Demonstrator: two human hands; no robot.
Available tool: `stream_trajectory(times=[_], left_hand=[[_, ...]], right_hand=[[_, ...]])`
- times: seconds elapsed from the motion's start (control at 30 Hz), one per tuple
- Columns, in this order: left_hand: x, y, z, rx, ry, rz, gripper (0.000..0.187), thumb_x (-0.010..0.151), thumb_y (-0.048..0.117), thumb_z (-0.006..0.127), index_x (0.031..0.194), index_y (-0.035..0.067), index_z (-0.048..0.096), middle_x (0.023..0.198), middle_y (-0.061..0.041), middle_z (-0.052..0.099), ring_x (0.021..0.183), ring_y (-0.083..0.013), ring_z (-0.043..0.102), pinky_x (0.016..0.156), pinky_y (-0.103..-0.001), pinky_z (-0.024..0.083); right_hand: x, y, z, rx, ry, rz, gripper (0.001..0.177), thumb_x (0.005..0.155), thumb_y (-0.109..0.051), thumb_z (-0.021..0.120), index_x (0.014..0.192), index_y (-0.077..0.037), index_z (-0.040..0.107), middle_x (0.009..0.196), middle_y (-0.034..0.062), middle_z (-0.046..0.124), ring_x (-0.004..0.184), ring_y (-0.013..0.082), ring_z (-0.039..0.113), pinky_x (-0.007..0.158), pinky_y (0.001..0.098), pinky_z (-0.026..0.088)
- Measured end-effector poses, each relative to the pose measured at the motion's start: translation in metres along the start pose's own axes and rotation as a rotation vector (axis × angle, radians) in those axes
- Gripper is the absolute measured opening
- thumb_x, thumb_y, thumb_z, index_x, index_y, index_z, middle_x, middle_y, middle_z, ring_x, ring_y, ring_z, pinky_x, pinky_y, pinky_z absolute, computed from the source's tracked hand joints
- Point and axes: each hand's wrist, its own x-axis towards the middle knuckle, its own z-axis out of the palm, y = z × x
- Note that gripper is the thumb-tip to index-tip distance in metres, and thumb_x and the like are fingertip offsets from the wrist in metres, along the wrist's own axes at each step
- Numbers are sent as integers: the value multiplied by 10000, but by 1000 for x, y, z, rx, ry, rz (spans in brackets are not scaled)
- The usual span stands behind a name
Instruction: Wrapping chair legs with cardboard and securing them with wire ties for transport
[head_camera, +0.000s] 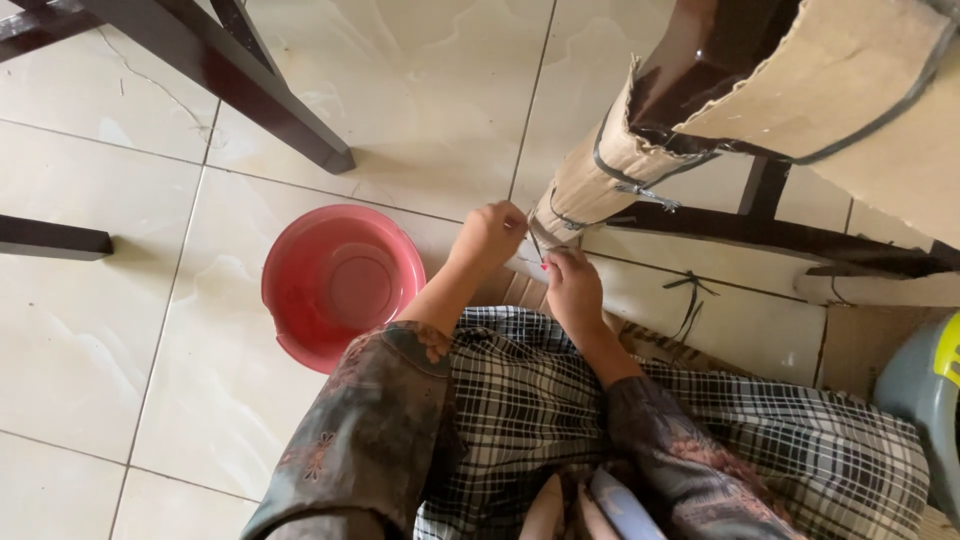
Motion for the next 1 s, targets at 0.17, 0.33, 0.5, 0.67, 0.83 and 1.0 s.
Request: stream_trajectory(times=[0.17,0.33,0.5,0.67,0.83,1.0], left_hand=[[-17,-60,44,-406,-411,-281,451,816,299,810,1226,149,699,1046,-72,772,960,-211,754,832,-336,617],[-10,-23,32,-519,-581,-212,322,847,227,777,1159,148,762,796,-54,774,692,-128,734,640,-239,612],[-3,-25,52,-39,-399,5,114,824,195,746,911,229,812,738,-18,766,781,-295,754,794,-400,620],[4,-37,48,-105,-304,-95,136,870,168,705,850,270,793,684,63,735,718,-184,754,732,-321,623],[0,-30,40,-44,-303,-74,107,862,146,738,877,238,791,711,46,746,742,-214,760,723,-340,625],[1,-14,18,65,-292,-58,191,897,117,658,847,247,790,724,32,737,724,-226,755,707,-357,629]], right_hand=[[7,-10,-23,398,-33,128,42,962,-139,725,983,-102,727,883,78,659,836,347,705,748,406,564],[10,-17,-36,452,-2,211,14,947,-102,764,938,-109,772,850,45,679,817,270,707,751,366,558],[11,-19,-39,475,76,245,78,863,-99,810,875,-176,814,740,-14,678,670,179,663,661,303,544],[6,3,-25,348,124,241,84,849,-74,811,878,-149,785,757,18,662,695,227,671,668,322,546],[11,0,-31,364,74,246,101,843,-35,775,909,-108,748,797,58,659,768,309,688,715,375,558],[21,8,-35,164,27,131,105,869,-22,735,887,-124,719,813,33,608,754,303,688,719,411,564]])
